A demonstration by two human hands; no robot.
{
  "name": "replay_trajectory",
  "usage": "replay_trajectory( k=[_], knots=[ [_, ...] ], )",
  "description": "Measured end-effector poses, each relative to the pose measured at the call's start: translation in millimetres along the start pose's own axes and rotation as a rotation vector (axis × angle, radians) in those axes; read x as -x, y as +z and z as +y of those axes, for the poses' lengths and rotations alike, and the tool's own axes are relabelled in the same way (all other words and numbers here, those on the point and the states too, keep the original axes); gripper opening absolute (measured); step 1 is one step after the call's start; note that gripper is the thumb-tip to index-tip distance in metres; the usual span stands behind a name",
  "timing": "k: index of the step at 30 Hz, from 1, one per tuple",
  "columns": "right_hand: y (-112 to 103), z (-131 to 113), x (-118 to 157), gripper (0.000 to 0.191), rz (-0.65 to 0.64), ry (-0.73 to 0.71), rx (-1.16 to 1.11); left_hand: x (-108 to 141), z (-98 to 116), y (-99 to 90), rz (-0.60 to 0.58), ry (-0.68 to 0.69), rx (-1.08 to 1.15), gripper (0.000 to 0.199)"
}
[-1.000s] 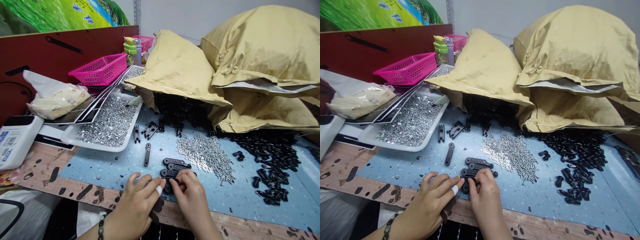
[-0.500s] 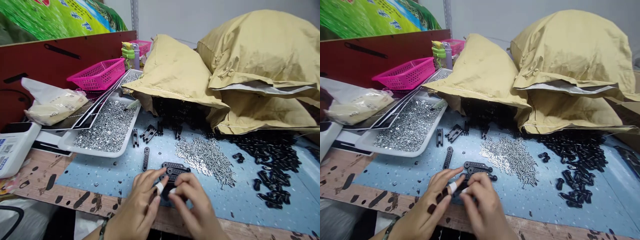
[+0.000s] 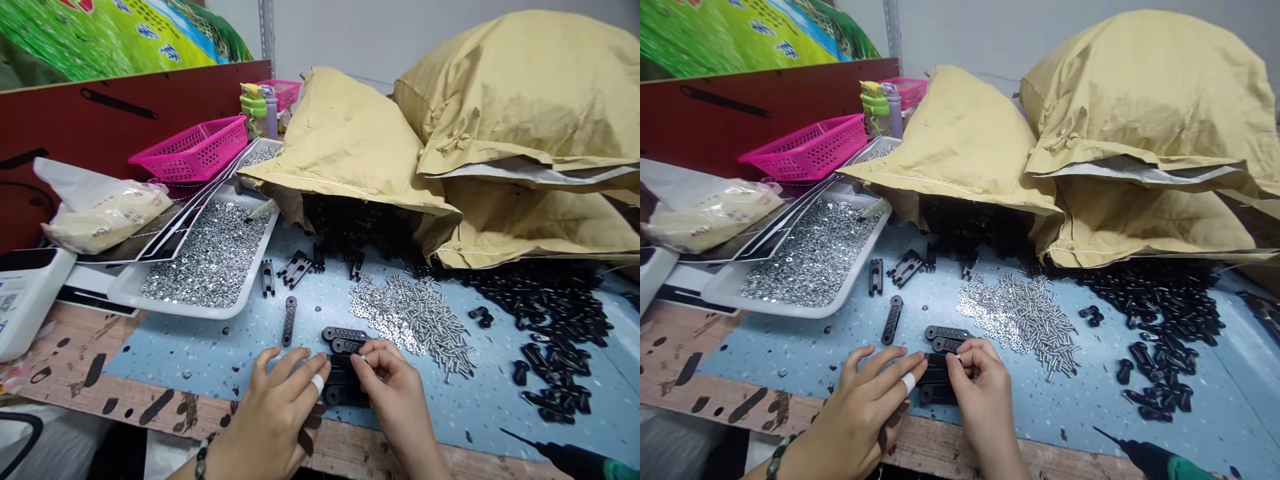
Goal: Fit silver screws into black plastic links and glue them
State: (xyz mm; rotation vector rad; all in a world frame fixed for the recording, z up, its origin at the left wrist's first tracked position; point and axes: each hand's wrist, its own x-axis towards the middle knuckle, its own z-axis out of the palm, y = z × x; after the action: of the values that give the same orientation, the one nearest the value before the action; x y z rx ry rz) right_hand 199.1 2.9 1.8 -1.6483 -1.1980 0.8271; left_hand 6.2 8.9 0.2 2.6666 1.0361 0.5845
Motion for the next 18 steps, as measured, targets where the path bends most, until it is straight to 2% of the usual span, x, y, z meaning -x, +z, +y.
replay_trajectory(
  k=[8, 12, 18],
  knots=[
    [0, 0, -2, 0.030, -0.040, 0.029, 0.009, -1, -1, 0.9, 0.001, 0.020, -0.003, 0.052],
    [-1, 4, -2, 0.033, -0.045, 0.048, -0.007, -4, -2, -1.2, 0.037, 0.042, -0.011, 0.048],
    [0, 6, -1, 0.034, -0.078, 0.088, -0.003, -1, -5, 9.8, 0.100, 0.051, -0.059, 0.044]
  ],
)
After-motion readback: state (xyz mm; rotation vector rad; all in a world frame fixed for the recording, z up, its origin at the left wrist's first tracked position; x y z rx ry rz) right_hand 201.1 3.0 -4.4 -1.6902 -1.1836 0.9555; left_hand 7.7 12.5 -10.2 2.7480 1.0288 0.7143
